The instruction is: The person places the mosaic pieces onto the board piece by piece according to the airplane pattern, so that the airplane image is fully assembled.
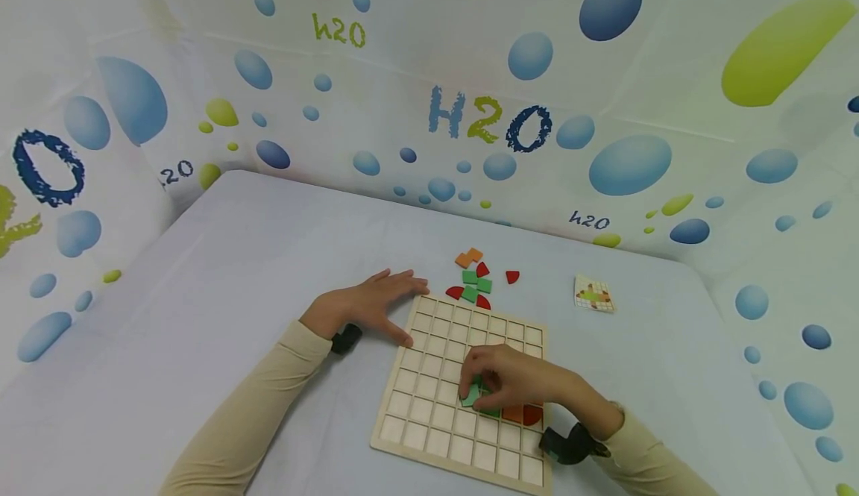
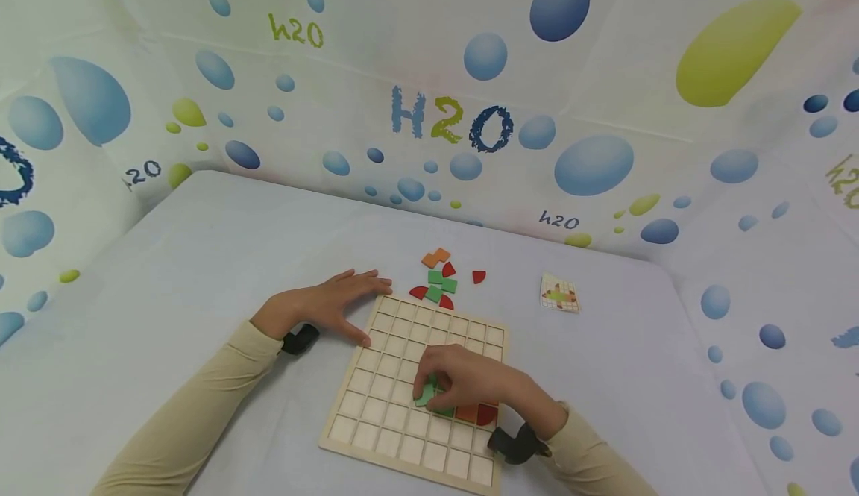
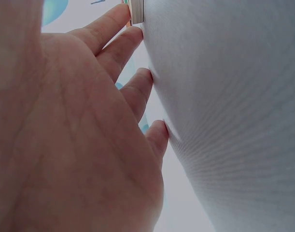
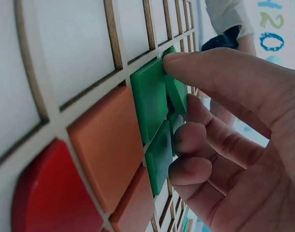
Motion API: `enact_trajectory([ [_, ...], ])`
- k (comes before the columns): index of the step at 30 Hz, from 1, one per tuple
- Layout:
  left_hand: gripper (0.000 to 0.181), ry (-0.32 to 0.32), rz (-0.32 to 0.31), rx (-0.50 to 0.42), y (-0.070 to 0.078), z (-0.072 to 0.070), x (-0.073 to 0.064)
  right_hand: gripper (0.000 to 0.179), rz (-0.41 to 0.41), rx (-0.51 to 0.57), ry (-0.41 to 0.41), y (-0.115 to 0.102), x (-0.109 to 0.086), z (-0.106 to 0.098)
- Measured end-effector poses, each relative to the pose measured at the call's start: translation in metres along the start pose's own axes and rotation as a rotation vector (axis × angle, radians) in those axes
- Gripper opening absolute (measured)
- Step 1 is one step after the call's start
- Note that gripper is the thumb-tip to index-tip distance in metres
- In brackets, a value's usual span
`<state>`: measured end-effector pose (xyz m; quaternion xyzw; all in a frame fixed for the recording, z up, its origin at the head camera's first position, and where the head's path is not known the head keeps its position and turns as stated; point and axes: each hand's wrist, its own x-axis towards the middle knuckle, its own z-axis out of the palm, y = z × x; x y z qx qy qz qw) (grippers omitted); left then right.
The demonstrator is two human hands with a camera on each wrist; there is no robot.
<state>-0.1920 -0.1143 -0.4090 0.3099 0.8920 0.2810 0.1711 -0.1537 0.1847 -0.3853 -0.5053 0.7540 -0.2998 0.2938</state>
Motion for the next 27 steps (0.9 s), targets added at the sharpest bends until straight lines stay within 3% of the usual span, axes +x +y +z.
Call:
enact_trajectory([
  [20, 0.086, -0.011, -0.005, -0.027, 0.0022, -0.0058, -0.0021, 0.013, 0.062, -0.026, 0.022, -0.0053, 0.0030, 0.0012],
  [27, 0.086, -0.014, 0.000, -0.041, 0.0028, -0.0065, -0.0026, 0.012, 0.031, 0.055, 0.008, -0.0029, 0.0031, -0.0024],
])
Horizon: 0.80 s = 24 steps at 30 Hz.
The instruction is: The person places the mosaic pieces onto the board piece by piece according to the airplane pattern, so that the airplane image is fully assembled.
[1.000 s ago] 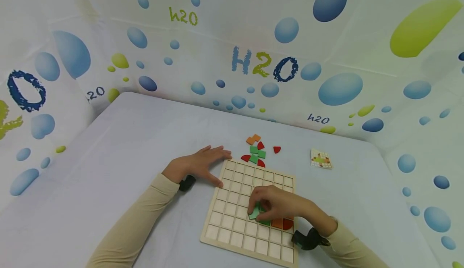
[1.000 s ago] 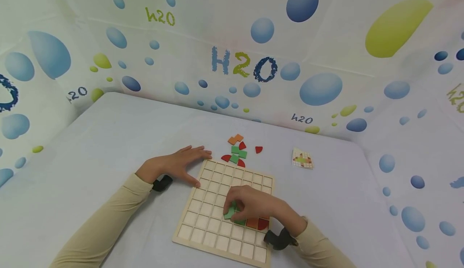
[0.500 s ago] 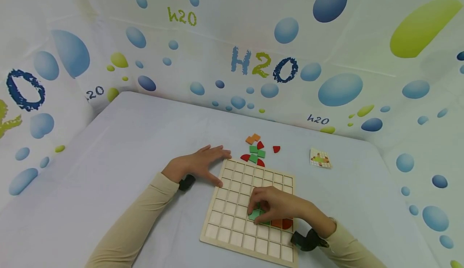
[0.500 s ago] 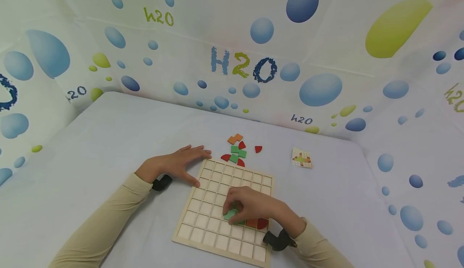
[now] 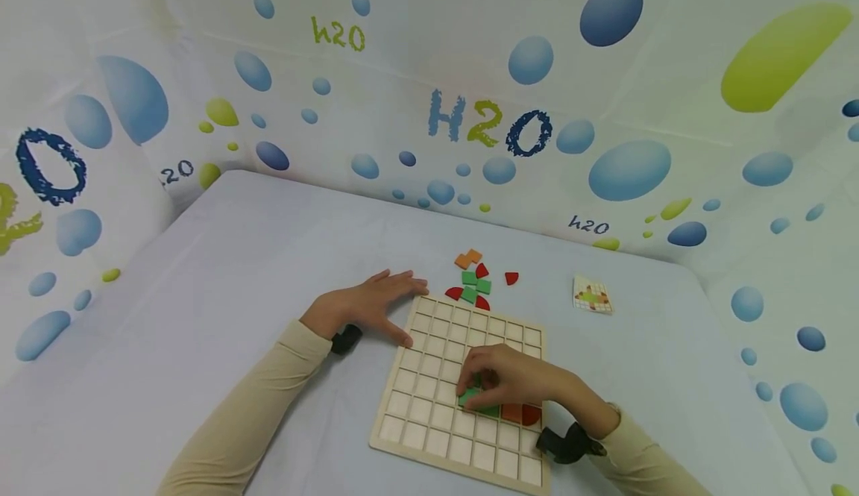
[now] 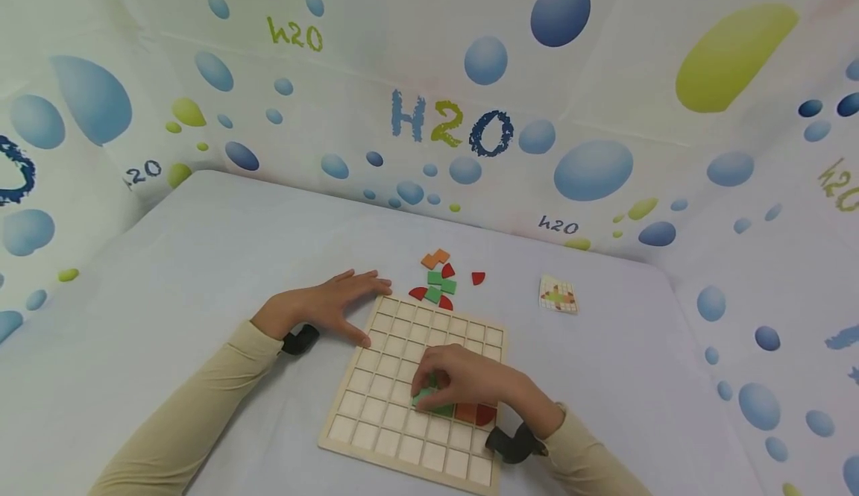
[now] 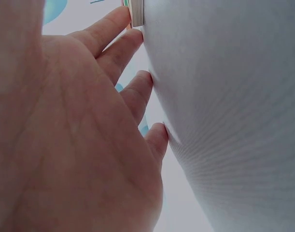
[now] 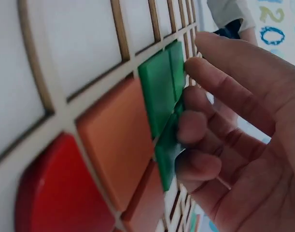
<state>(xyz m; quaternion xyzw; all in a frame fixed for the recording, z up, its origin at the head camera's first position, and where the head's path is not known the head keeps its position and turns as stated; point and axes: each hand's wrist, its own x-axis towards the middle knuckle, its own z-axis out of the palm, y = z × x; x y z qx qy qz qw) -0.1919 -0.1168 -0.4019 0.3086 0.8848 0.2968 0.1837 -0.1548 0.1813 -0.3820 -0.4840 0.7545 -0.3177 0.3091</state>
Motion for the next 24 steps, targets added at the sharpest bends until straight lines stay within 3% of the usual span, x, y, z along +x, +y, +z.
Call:
enact_trajectory([
  [11, 0.087, -0.009, -0.013, 0.015, -0.002, 0.003, 0.001, 0.012, -0.081, 0.035, 0.014, 0.014, 0.004, -0.007],
  [24, 0.087, -0.007, -0.011, 0.007, -0.002, 0.001, 0.001, 0.013, -0.061, 0.019, 0.082, 0.027, 0.007, -0.017],
])
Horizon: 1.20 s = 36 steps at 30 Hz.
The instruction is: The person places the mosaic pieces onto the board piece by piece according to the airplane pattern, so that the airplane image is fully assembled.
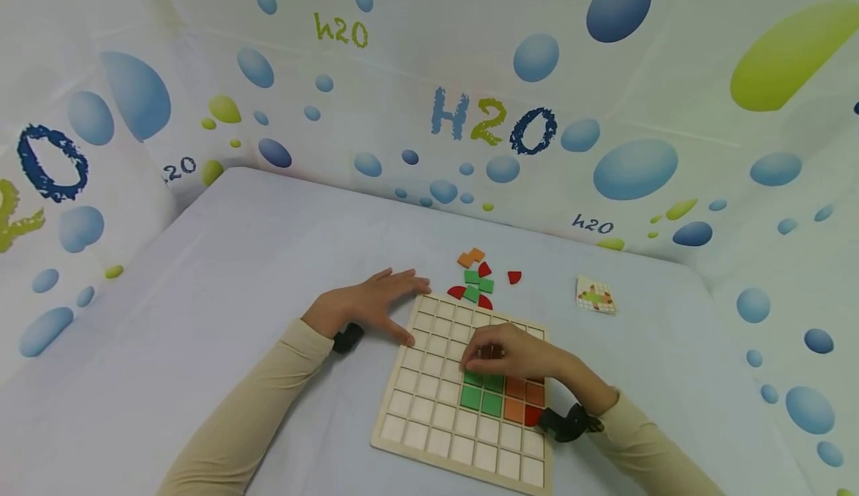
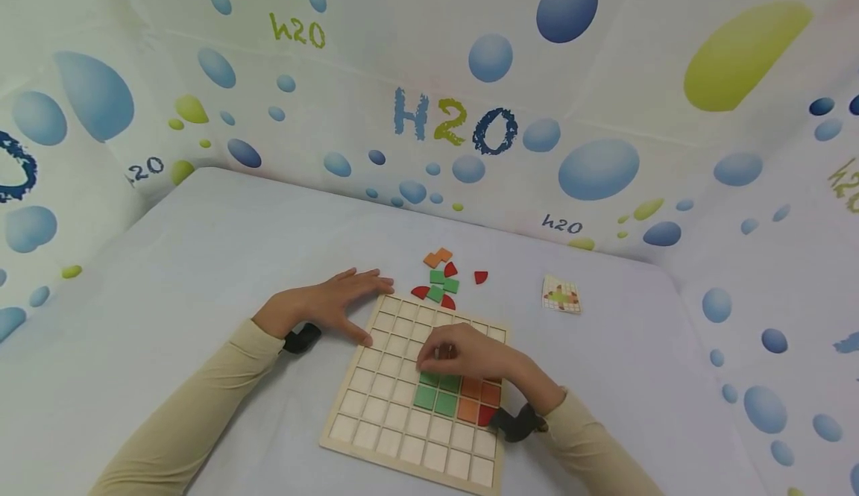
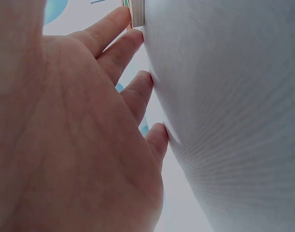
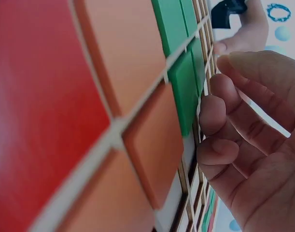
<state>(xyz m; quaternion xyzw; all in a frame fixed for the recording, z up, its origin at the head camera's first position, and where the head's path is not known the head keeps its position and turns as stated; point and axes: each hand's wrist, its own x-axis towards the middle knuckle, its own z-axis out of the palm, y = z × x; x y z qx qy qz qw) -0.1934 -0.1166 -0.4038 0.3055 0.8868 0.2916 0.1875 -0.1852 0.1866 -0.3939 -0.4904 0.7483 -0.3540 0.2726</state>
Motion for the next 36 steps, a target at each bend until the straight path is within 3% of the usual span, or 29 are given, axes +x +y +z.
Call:
enact_trajectory([
  [12, 0.087, 0.002, 0.008, -0.005, 0.000, -0.001, -0.001, 0.013, 0.045, 0.000, -0.011, 0.007, 0.004, -0.021],
  [36, 0.087, 0.002, 0.010, -0.007, -0.001, 0.001, 0.000, 0.017, 0.078, -0.070, 0.142, 0.026, 0.018, -0.040],
])
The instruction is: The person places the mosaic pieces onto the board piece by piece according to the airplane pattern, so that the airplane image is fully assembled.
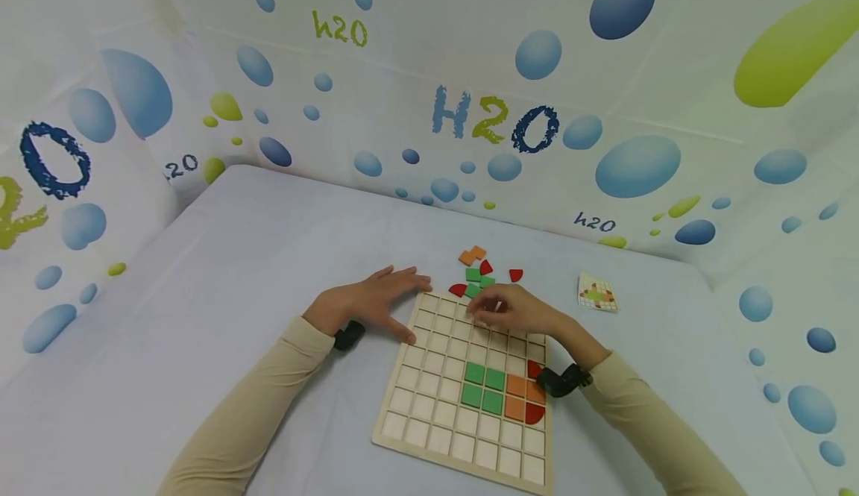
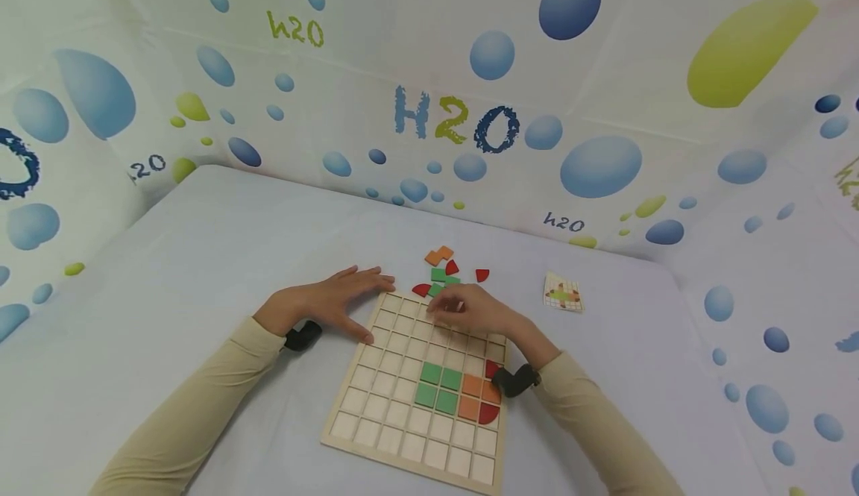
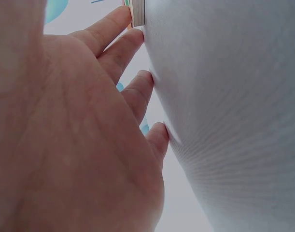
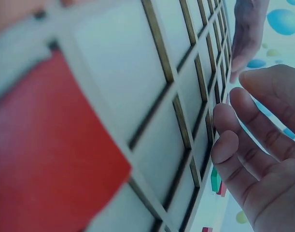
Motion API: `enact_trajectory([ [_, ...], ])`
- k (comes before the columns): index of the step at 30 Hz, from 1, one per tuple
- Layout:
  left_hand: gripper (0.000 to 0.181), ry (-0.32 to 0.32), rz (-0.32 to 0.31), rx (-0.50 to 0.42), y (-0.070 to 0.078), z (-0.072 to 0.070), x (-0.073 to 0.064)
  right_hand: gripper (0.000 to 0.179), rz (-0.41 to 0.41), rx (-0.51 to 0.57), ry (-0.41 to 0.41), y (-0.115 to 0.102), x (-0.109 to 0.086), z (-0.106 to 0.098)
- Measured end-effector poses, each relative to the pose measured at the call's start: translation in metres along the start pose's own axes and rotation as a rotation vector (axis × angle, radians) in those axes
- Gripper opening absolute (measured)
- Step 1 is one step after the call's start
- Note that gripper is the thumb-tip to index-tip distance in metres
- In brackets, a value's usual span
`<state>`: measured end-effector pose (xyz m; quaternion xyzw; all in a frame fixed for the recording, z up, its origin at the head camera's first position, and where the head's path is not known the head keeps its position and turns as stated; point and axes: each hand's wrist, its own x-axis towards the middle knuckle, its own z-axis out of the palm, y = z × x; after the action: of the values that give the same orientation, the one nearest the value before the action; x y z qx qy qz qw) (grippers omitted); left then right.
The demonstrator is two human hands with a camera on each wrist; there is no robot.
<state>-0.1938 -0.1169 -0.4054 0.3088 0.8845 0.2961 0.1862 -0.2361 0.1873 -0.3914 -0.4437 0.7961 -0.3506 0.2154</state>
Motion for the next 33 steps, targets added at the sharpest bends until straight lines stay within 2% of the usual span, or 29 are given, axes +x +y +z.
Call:
enact_trajectory([
  [7, 0.086, 0.004, 0.014, 0.006, 0.002, -0.001, 0.001, 0.018, 0.061, 0.026, 0.042, 0.006, 0.005, -0.006],
  [19, 0.085, -0.002, 0.021, 0.028, 0.000, -0.001, 0.002, 0.015, 0.017, 0.011, 0.166, 0.018, 0.015, -0.017],
  [33, 0.086, -0.003, 0.025, 0.032, -0.002, 0.001, 0.002, 0.019, 0.146, 0.026, 0.198, 0.025, 0.031, -0.033],
])
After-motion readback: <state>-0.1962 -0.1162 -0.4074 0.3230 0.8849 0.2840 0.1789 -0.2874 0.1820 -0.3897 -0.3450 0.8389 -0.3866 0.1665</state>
